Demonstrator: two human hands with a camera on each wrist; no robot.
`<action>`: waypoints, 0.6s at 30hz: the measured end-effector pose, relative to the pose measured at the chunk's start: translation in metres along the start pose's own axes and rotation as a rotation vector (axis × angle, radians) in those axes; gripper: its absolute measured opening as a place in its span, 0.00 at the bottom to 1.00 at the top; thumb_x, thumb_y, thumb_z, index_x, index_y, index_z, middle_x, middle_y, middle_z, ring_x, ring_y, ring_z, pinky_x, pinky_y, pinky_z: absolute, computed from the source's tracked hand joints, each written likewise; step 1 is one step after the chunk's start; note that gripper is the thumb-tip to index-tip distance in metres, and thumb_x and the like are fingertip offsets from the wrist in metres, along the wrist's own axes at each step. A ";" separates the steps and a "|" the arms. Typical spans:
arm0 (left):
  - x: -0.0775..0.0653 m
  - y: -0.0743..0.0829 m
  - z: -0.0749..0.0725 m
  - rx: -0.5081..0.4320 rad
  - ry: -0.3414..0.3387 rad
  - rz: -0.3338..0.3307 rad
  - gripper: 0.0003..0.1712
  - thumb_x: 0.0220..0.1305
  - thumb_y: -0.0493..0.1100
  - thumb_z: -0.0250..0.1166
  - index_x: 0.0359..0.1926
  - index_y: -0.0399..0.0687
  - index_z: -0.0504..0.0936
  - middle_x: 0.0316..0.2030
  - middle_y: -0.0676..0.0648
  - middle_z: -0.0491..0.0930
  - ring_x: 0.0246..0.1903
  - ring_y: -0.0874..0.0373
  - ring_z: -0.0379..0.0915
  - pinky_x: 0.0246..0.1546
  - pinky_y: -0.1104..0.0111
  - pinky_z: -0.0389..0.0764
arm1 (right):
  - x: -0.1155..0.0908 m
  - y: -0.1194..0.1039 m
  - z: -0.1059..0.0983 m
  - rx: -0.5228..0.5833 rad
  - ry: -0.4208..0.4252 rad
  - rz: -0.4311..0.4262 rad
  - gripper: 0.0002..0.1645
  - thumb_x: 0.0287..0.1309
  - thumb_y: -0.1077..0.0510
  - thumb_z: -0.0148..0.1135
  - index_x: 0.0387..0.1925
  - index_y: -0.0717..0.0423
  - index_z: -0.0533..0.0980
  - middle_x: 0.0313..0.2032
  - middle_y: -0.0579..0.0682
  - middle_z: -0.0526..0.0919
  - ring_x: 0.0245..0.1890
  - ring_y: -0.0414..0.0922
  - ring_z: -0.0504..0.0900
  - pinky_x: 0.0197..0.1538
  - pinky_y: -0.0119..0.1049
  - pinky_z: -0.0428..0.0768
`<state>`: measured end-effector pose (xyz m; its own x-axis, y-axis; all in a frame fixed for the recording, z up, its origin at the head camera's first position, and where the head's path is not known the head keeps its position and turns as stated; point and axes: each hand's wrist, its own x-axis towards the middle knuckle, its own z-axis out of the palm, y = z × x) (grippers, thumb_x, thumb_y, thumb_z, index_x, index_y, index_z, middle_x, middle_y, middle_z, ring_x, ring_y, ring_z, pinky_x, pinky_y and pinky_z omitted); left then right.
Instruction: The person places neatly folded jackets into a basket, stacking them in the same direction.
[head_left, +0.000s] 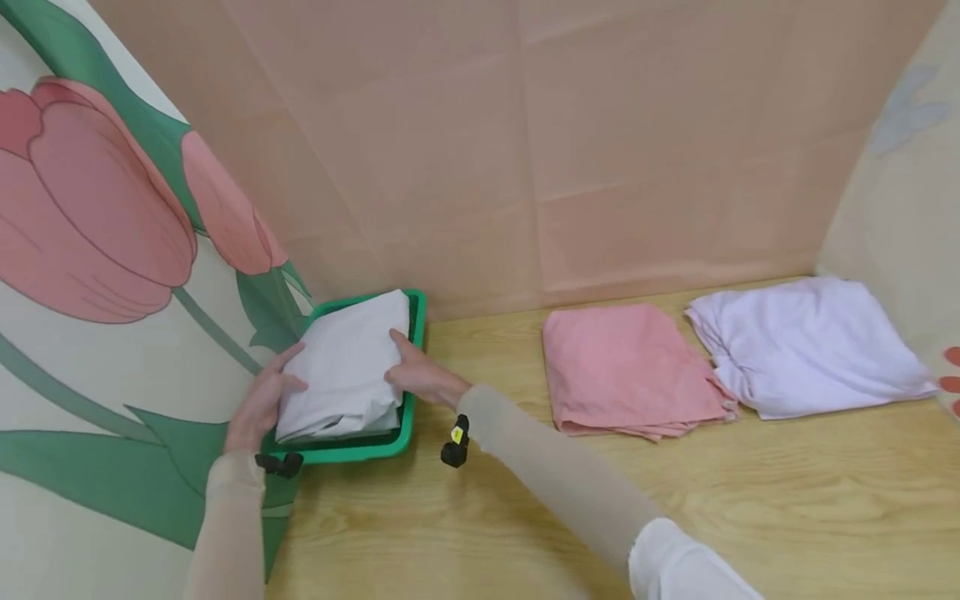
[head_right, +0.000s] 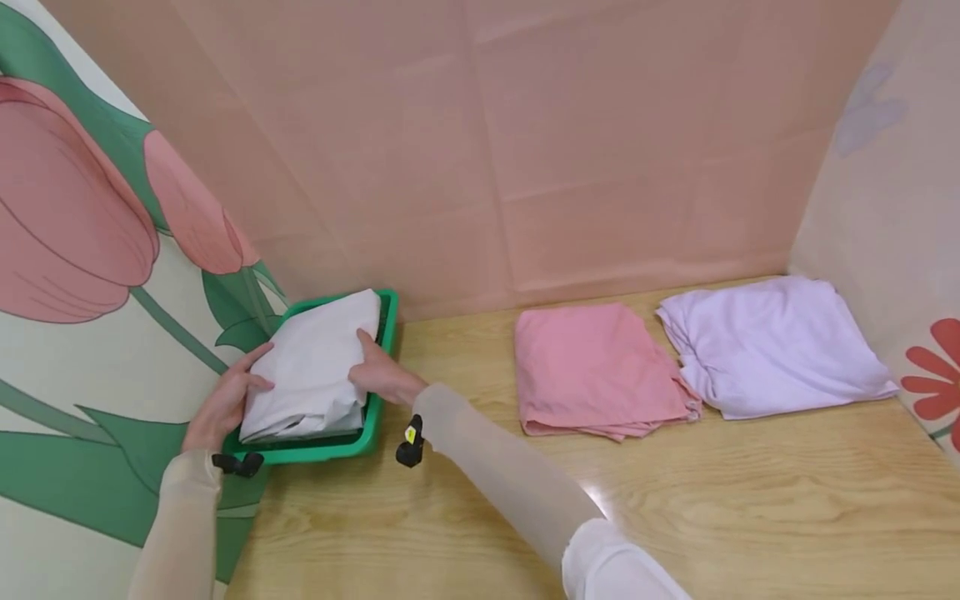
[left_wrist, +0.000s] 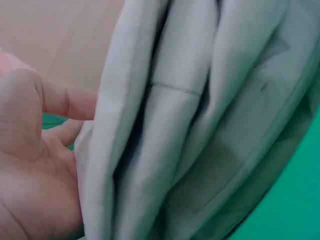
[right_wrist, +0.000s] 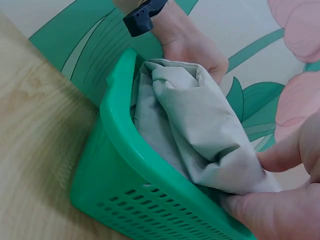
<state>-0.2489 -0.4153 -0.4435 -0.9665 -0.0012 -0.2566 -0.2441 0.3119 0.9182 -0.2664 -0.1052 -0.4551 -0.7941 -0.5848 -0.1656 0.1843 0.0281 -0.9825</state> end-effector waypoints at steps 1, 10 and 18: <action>-0.001 0.001 0.000 0.019 0.007 0.004 0.52 0.67 0.23 0.52 0.87 0.48 0.44 0.87 0.41 0.29 0.84 0.39 0.27 0.83 0.46 0.37 | -0.001 -0.002 0.000 -0.019 -0.011 0.003 0.63 0.60 0.78 0.51 0.88 0.47 0.36 0.87 0.48 0.34 0.86 0.48 0.35 0.85 0.54 0.43; -0.005 0.013 0.002 0.056 0.045 0.137 0.40 0.82 0.31 0.45 0.86 0.39 0.40 0.86 0.35 0.38 0.83 0.34 0.41 0.83 0.46 0.50 | -0.023 -0.029 0.006 -0.198 0.010 0.096 0.47 0.76 0.61 0.54 0.87 0.54 0.44 0.87 0.53 0.44 0.86 0.54 0.44 0.85 0.53 0.48; -0.007 0.019 0.009 0.080 0.031 0.142 0.41 0.84 0.38 0.50 0.87 0.43 0.40 0.86 0.37 0.38 0.84 0.37 0.38 0.83 0.44 0.50 | -0.035 -0.043 0.011 -0.320 0.055 0.076 0.44 0.78 0.57 0.53 0.86 0.58 0.48 0.86 0.56 0.50 0.85 0.55 0.49 0.85 0.51 0.52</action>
<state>-0.2460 -0.4002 -0.4269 -0.9931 0.0197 -0.1152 -0.0988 0.3859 0.9172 -0.2403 -0.0951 -0.4066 -0.8167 -0.5268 -0.2356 0.0599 0.3286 -0.9426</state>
